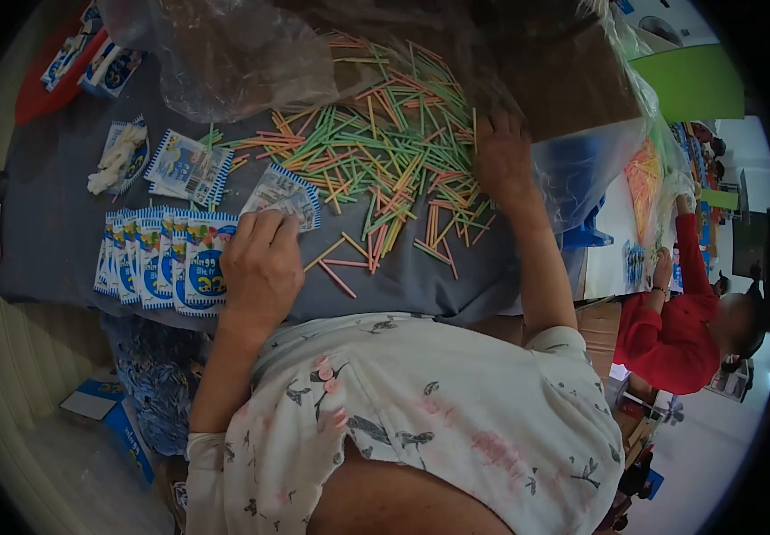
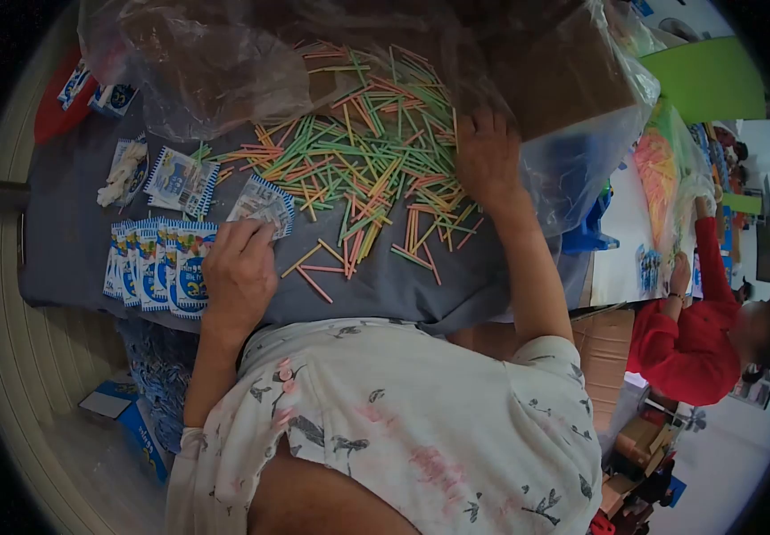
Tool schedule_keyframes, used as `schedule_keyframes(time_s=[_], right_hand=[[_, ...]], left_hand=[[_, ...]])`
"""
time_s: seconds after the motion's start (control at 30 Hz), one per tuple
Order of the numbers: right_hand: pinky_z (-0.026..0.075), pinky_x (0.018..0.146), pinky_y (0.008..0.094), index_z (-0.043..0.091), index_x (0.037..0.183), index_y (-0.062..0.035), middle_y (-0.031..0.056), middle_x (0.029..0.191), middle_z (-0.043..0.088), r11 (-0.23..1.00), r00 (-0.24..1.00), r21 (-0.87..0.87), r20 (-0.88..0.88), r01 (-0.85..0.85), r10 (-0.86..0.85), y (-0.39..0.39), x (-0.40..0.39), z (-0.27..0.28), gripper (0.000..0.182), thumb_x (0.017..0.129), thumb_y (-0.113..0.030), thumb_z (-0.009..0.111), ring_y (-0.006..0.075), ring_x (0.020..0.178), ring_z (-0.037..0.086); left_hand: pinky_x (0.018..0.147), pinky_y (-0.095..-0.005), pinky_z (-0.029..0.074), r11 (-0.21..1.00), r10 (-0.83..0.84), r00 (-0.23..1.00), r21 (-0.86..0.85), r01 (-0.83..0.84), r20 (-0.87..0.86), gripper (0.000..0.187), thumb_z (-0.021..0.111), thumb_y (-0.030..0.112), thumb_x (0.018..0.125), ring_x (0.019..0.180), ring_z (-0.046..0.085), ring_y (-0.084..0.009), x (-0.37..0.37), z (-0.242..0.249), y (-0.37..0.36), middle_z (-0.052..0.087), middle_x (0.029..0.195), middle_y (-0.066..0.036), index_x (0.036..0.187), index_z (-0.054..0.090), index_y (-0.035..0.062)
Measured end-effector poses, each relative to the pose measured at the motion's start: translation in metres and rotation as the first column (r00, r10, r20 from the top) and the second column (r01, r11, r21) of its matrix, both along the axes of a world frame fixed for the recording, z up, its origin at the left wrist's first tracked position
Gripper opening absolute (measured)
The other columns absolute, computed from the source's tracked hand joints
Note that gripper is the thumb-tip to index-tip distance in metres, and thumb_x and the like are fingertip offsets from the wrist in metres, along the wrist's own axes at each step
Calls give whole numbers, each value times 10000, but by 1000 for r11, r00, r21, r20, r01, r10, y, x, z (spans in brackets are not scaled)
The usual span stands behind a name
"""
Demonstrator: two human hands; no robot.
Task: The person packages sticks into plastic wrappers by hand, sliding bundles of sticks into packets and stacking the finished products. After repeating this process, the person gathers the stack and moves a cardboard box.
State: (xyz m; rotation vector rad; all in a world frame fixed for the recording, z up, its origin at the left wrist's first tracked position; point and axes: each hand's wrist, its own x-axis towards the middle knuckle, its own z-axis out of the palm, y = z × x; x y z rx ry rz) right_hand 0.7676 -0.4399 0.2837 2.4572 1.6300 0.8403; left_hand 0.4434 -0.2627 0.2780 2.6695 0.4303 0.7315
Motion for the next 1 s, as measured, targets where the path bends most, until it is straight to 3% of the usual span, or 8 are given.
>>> schedule_keyframes(time_s=[0.13, 0.23, 0.3, 0.4, 0.6, 0.73, 0.8, 1.0], right_hand=[[473, 830, 454, 582, 1029, -12, 182, 1077, 571, 993, 997, -114, -61, 32, -40, -7, 2, 11, 271, 765, -63, 549, 389, 1031, 553], [480, 834, 399, 593, 1085, 25, 162, 1059, 617, 990, 896, 133, -444, 50, 15, -12, 16, 19, 292, 806, -46, 542, 344, 969, 603], [474, 861, 337, 604, 1139, 40, 130, 1071, 656, 810, 487, 467, -832, 354, 266, -11, 14, 26, 326, 827, -38, 558, 265, 944, 628], [450, 886, 303, 625, 1147, 21, 109, 1100, 655, 646, 437, 486, -864, 589, 251, -14, 4, 20, 338, 815, -16, 570, 185, 992, 597], [461, 848, 312, 622, 936, -8, 93, 1072, 664, 328, 627, 848, -529, 416, 572, -22, -9, 10, 185, 793, 59, 526, 180, 978, 606], [487, 813, 339, 597, 893, -3, 129, 1058, 660, 468, 713, 833, -519, 296, 472, -40, -30, 30, 140, 791, 61, 524, 243, 916, 644], [514, 784, 404, 598, 976, 6, 209, 1065, 630, 881, 831, 458, -531, 119, 164, -40, -46, 41, 161, 819, -13, 571, 354, 908, 657], [504, 777, 518, 573, 1111, -4, 249, 1182, 571, 980, 840, 36, -522, 197, -150, 4, -67, 15, 354, 852, -241, 622, 453, 937, 620]], left_hand=[[750, -383, 511, 998, 41, 995, -45, -37, 90, 253, 671, -9, 723, 886, 606, -302, 0, -3, 0, 634, 931, -103, 976, 672, 0], [743, -388, 504, 994, 72, 991, -89, -62, 113, 249, 662, -13, 738, 860, 603, -304, -3, -3, 3, 641, 951, -110, 986, 667, 1], [729, -391, 495, 992, 63, 993, -117, -51, 98, 240, 668, 8, 758, 858, 592, -300, -1, 2, 3, 631, 944, -110, 997, 666, 3], [714, -394, 489, 991, 68, 997, -118, -65, 21, 232, 669, 25, 772, 878, 574, -297, 1, 6, 2, 609, 948, -103, 1004, 668, 10], [695, -390, 486, 992, 92, 995, -80, -94, -26, 224, 671, 37, 771, 912, 555, -279, 3, 4, 0, 576, 954, -85, 995, 668, 25], [695, -386, 489, 993, 96, 995, -63, -97, -21, 224, 673, 40, 767, 909, 556, -274, 3, 3, -2, 574, 945, -82, 991, 668, 28], [694, -376, 493, 994, 105, 994, -19, -105, -20, 229, 674, 27, 756, 903, 558, -275, 4, 1, -3, 574, 952, -79, 984, 668, 27], [678, -363, 497, 997, 79, 994, 9, -80, 75, 215, 664, 19, 740, 907, 576, -271, 3, -4, -4, 598, 923, -73, 955, 669, 26]])
